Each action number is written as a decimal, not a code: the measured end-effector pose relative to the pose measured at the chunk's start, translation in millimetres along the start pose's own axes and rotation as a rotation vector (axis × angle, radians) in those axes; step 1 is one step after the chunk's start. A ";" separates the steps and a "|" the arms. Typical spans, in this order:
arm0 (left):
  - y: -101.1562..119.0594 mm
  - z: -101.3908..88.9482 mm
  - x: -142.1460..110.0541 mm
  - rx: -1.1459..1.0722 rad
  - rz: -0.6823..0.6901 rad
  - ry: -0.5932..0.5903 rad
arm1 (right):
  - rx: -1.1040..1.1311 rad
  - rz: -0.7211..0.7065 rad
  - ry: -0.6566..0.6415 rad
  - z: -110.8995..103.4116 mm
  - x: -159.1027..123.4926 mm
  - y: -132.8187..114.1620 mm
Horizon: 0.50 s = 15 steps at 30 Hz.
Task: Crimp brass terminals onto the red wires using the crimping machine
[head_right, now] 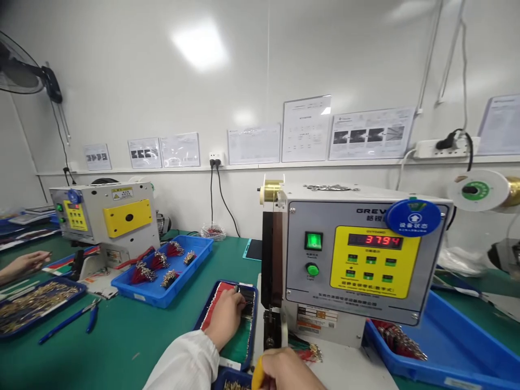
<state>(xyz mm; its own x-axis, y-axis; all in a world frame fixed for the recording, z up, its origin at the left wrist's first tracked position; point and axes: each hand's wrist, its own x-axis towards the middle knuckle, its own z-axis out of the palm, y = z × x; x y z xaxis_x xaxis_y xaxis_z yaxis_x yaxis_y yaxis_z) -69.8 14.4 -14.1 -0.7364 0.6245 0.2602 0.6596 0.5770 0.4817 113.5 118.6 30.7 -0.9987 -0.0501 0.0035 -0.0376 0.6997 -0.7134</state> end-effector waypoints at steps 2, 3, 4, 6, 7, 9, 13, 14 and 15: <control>0.6 -1.1 -1.3 -0.007 0.004 0.002 | 0.068 0.049 0.020 -13.8 -0.2 -18.7; 0.8 -1.6 -1.9 -0.011 0.006 0.004 | 0.109 0.078 0.044 -21.9 -1.1 -28.4; 0.9 -2.0 -2.4 -0.014 0.008 0.006 | 0.165 0.096 0.065 -30.4 -2.7 -36.9; 1.1 -2.3 -3.2 -0.011 0.004 0.011 | 0.309 0.103 0.042 -46.0 -7.3 -46.1; 1.0 -2.3 -3.3 -0.006 -0.002 0.014 | 0.379 0.096 0.018 -52.0 -9.5 -44.9; 0.9 -1.9 -2.5 0.003 -0.009 0.018 | 0.497 0.078 0.007 -58.9 -12.2 -30.5; 1.7 -2.8 -0.4 0.008 0.027 0.025 | 0.679 0.133 0.139 -54.3 -8.7 19.3; 2.4 -3.7 -0.2 0.012 0.043 0.029 | 0.715 0.165 0.171 -51.4 -7.3 28.7; 3.3 -4.9 -0.1 0.017 0.059 0.032 | 0.758 0.178 0.201 -48.7 -6.2 35.2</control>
<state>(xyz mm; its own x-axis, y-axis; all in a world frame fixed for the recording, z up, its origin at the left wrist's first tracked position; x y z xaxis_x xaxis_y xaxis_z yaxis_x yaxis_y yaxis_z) -68.3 13.7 -8.5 -0.7001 0.6411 0.3144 0.7045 0.5483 0.4507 116.8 178.3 39.7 -0.9771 0.1967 -0.0808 0.0839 0.0077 -0.9964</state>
